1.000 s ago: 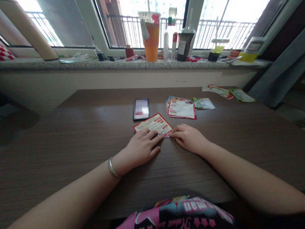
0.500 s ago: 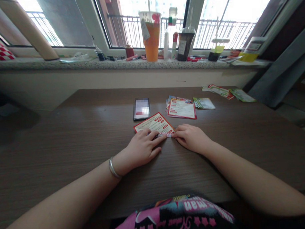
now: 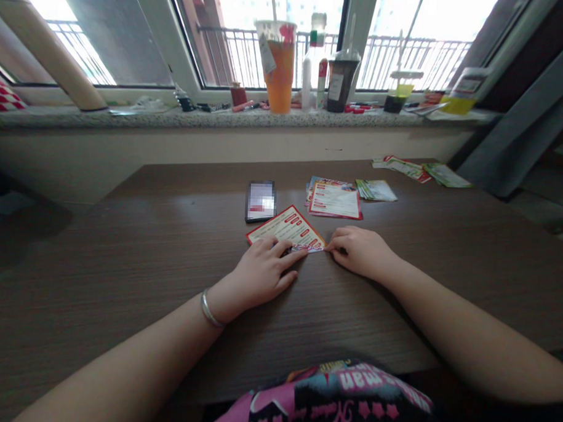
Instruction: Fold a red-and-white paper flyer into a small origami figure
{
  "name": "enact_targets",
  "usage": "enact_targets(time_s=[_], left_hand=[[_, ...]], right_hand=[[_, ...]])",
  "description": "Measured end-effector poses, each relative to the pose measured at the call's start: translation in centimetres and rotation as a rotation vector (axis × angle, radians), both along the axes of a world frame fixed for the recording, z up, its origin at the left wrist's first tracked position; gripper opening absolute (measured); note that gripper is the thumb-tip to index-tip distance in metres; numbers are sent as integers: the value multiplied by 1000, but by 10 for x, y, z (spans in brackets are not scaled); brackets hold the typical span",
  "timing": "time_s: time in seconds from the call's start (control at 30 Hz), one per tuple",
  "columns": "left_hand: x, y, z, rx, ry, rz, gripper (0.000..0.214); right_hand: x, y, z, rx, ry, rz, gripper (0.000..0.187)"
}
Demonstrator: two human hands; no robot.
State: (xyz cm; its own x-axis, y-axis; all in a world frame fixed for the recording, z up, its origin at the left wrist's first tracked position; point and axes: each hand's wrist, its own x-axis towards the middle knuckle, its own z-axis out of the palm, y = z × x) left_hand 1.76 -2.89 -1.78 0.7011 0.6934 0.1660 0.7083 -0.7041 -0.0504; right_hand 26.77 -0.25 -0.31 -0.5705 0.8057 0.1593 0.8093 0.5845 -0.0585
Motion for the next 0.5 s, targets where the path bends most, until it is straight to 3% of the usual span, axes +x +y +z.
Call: enact_targets(time_s=[0.27,0.4,0.5], left_hand=[[-1,0,0,-8,2,3,45],[-1,-1,1,-3,4,9,45],[0,-2,3,-2,-5,7,45]], right_hand=[[14,7,-1,-63,34,-38,17],[13,9,-4,-22,111,-45,18],[6,6,-5,39,195,74,20]])
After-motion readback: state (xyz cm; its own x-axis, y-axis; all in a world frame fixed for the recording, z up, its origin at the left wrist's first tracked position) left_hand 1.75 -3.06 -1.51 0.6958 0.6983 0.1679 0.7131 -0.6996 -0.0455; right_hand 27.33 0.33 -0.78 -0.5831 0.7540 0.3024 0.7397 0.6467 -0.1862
